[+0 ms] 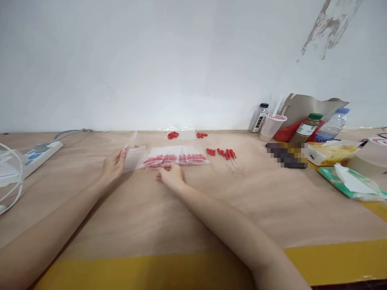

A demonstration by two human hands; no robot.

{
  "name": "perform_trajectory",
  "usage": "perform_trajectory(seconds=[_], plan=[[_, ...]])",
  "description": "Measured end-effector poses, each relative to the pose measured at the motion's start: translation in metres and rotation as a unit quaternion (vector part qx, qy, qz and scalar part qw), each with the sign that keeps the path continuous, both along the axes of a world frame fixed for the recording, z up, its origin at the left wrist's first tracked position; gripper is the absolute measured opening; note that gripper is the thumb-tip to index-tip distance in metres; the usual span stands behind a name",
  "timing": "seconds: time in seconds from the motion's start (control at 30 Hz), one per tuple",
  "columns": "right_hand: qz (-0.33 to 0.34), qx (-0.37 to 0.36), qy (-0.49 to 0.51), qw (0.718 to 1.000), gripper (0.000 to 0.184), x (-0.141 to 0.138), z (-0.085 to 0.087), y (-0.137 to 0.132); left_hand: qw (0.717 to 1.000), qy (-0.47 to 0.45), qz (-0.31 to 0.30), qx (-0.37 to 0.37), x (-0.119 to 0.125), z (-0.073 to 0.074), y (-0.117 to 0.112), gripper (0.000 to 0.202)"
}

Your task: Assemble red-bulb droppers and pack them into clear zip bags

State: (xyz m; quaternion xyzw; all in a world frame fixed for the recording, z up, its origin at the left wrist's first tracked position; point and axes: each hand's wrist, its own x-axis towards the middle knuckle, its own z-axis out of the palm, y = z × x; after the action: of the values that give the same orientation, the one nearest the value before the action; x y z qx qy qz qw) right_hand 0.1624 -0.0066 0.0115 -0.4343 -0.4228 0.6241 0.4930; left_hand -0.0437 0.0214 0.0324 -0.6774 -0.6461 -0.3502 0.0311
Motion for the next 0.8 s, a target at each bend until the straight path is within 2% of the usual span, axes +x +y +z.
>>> perform_trajectory(seconds=[0.03, 0.07, 0.13, 0.17, 0.27, 0.3, 0.37, 0.4, 0.43, 0.47, 0.53, 0.63, 0.73, 0.8], plan=[[-0.009, 0.020, -0.023, 0.999, 0.011, 0.016, -0.002, -0.004, 0.998, -0.018, -0.051, 0.021, 0.008, 0.003, -0.004, 0.045], [-0.035, 0.094, -0.101, 0.990, 0.011, 0.034, -0.003, -0.008, 0.995, -0.028, -0.092, 0.035, 0.017, 0.007, -0.009, 0.047], [-0.095, 0.230, -0.258, 0.934, 0.011, 0.073, -0.005, -0.011, 0.980, -0.013, -0.194, 0.039, 0.037, 0.015, -0.022, 0.048], [-0.118, 0.270, -0.321, 0.900, 0.012, 0.093, -0.005, -0.011, 0.966, 0.005, -0.258, 0.033, 0.048, 0.020, -0.029, 0.046], [-0.193, 0.290, -0.466, 0.813, 0.015, 0.145, 0.000, 0.001, 0.905, 0.077, -0.418, -0.014, 0.076, 0.031, -0.054, 0.040], [-0.209, 0.274, -0.498, 0.796, 0.017, 0.157, 0.003, 0.008, 0.881, 0.103, -0.460, -0.036, 0.082, 0.033, -0.063, 0.038], [-0.184, 0.221, -0.553, 0.782, 0.015, 0.174, 0.010, 0.024, 0.832, 0.139, -0.532, -0.079, 0.092, 0.030, -0.077, 0.039], [-0.166, 0.187, -0.578, 0.777, 0.015, 0.178, 0.014, 0.032, 0.816, 0.151, -0.547, -0.105, 0.095, 0.026, -0.083, 0.044], [-0.143, 0.150, -0.603, 0.770, 0.013, 0.180, 0.018, 0.040, 0.814, 0.156, -0.547, -0.120, 0.097, 0.021, -0.089, 0.053], [-0.123, 0.116, -0.625, 0.763, 0.012, 0.180, 0.022, 0.047, 0.817, 0.162, -0.539, -0.130, 0.099, 0.015, -0.093, 0.058], [-0.097, 0.064, -0.653, 0.749, 0.014, 0.176, 0.029, 0.059, 0.826, 0.180, -0.516, -0.141, 0.102, 0.004, -0.099, 0.056], [-0.093, 0.032, -0.665, 0.741, 0.014, 0.169, 0.033, 0.070, 0.844, 0.169, -0.488, -0.143, 0.104, -0.004, -0.100, 0.045], [-0.094, 0.016, -0.670, 0.736, 0.008, 0.165, 0.033, 0.074, 0.859, 0.114, -0.478, -0.141, 0.103, -0.006, -0.094, 0.040], [-0.094, 0.009, -0.656, 0.749, 0.008, 0.165, 0.032, 0.074, 0.864, 0.067, -0.478, -0.144, 0.101, -0.007, -0.088, 0.034]])
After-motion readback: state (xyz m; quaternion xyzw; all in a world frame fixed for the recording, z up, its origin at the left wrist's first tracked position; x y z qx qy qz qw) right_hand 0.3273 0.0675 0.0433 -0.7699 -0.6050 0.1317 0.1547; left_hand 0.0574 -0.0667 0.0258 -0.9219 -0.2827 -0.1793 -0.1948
